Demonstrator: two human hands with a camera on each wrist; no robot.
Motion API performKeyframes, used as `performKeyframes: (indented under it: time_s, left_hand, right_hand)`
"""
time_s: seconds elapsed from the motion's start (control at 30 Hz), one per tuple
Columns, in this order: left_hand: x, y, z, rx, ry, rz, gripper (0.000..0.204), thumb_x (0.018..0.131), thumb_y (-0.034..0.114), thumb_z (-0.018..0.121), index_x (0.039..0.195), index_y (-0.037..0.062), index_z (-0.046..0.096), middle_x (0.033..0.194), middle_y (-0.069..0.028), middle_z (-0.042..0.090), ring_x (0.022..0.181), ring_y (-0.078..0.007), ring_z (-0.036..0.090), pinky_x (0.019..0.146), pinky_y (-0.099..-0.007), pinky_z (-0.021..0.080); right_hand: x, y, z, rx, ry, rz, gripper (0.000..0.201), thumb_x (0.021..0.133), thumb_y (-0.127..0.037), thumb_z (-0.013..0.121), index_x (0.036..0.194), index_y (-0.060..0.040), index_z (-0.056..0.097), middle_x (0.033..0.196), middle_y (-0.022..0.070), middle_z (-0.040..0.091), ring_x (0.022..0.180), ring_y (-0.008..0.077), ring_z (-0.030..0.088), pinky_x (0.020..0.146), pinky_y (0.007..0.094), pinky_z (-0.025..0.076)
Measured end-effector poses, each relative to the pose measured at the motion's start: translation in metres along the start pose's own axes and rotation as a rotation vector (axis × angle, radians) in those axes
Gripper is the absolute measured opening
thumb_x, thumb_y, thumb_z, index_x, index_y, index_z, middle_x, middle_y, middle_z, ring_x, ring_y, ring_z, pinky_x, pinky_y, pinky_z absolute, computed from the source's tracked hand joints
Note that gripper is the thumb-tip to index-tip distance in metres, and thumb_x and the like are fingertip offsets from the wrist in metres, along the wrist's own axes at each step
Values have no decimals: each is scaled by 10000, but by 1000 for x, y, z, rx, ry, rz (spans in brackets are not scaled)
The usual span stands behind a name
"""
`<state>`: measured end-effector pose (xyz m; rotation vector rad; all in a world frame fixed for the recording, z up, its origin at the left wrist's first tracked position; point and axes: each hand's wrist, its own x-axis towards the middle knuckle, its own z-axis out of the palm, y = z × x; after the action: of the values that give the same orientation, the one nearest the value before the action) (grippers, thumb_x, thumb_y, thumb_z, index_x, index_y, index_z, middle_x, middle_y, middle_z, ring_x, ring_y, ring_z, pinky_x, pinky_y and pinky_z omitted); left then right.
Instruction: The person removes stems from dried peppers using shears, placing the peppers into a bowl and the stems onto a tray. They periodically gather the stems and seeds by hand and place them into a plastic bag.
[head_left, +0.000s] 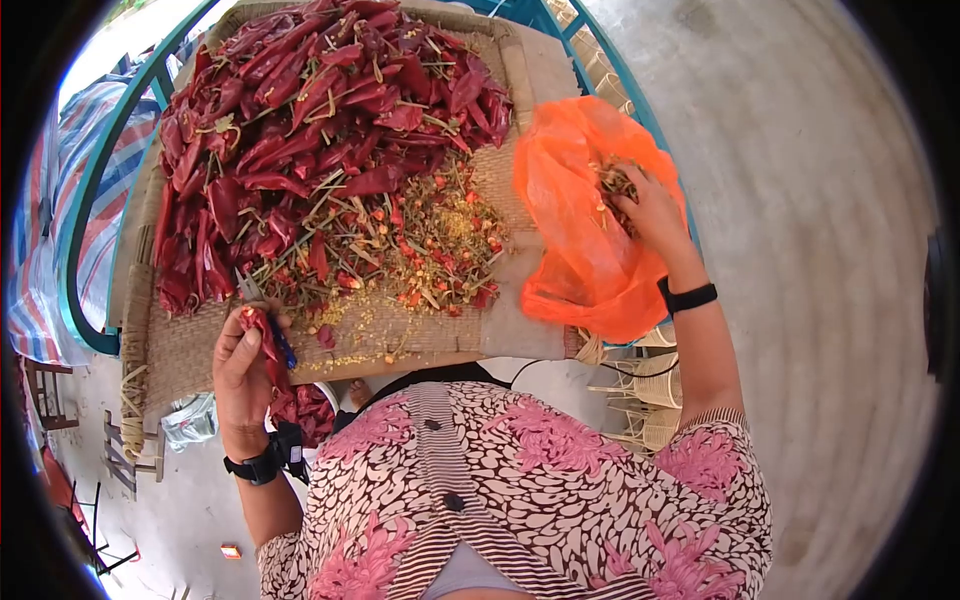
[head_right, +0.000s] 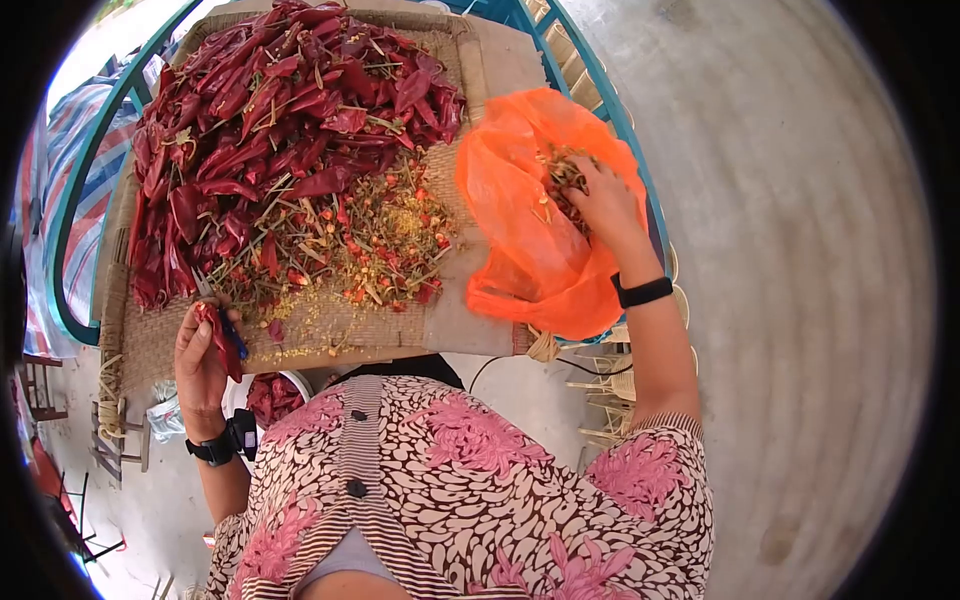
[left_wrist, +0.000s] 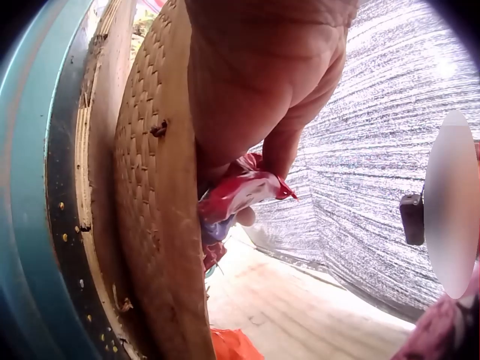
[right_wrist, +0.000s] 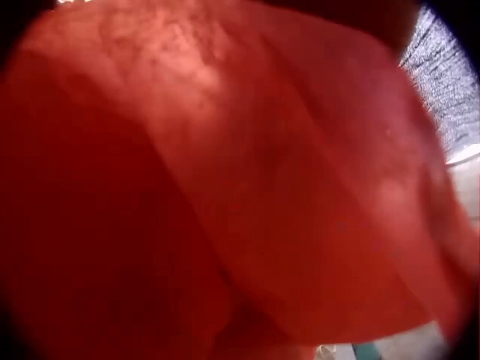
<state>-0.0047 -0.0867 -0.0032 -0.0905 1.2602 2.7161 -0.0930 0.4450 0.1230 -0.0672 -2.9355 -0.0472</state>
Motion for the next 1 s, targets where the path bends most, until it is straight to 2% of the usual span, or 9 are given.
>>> performKeyframes:
  time_s: [0.03, 0.13, 0.23, 0.33, 0.4, 0.53, 0.83, 0.93, 1.0]
  left_hand:
    - [1, -1, 0, 4, 2, 7, 342, 885, 161, 648, 1175, 0, 565, 1161, -114, 607, 1012, -192, 612, 882, -310, 486]
    - [0, -2, -3, -14, -9, -9, 337, 892, 150, 631, 1185, -1, 564, 1161, -111, 611, 1020, -191, 610, 878, -311, 486]
    - [1, -1, -2, -7, -33, -15, 325, 901, 133, 610, 1192, -4, 563, 1185, -120, 609, 1047, -203, 604, 907, -321, 467]
    - [2, -1, -3, -16, -56, -15, 321, 901, 118, 603, 1195, -5, 562, 1200, -126, 606, 1066, -216, 601, 932, -328, 451]
    - [2, -1, -2, -37, -61, -21, 321, 902, 113, 602, 1197, -6, 562, 1200, -125, 606, 1069, -220, 601, 933, -329, 449]
    - [4, -2, -2, -50, -83, -20, 330, 907, 113, 602, 1213, -2, 556, 1222, -147, 582, 1061, -221, 604, 910, -333, 491]
    - [5, 2, 7, -8, -103, -12, 329, 927, 149, 579, 1214, -8, 550, 1133, -110, 626, 1016, -183, 613, 868, -291, 488]
    - [-3, 7, 20, 2, -123, -70, 317, 924, 132, 579, 1209, -6, 552, 1103, -98, 634, 997, -165, 614, 845, -280, 491]
    - [-15, 9, 38, 36, -180, -195, 271, 916, 121, 592, 1155, -6, 572, 1075, -86, 641, 928, -140, 620, 801, -273, 503]
  right_hand:
    - [3, 5, -5, -46, -91, 98, 554, 747, -192, 705, 1274, -193, 536, 1148, 185, 596, 1069, 366, 568, 872, 460, 469]
    - [0, 15, -32, -15, -178, -92, 506, 771, -221, 675, 1258, -187, 541, 1107, 159, 615, 1052, 336, 585, 845, 442, 478]
    - [-14, -46, -77, -179, -186, 70, 473, 785, -219, 658, 1244, -172, 553, 1089, 136, 621, 1021, 303, 601, 833, 428, 481]
    - [-30, -109, -82, -133, -64, -9, 455, 789, -195, 651, 1234, -177, 560, 1071, 119, 627, 999, 286, 611, 820, 426, 482]
    - [-49, -129, -54, 36, -91, -234, 476, 798, -204, 647, 1263, -216, 545, 1130, 124, 609, 1053, 277, 596, 842, 415, 483]
    - [-78, -182, 11, 166, -388, -328, 597, 770, -235, 701, 1331, -277, 501, 1365, 118, 445, 1183, 384, 494, 924, 454, 455]
    - [-77, -190, 95, 398, -134, -525, 458, 776, -70, 667, 1217, -171, 597, 1232, 111, 540, 1096, 318, 531, 921, 409, 453]
    - [-60, -188, 85, 759, -234, -344, 345, 782, -37, 643, 1117, -116, 643, 1034, 109, 623, 964, 276, 590, 867, 358, 475]
    - [-55, -189, 67, 960, -320, -105, 240, 846, -62, 639, 1080, -109, 663, 914, 37, 646, 757, 134, 600, 708, 258, 488]
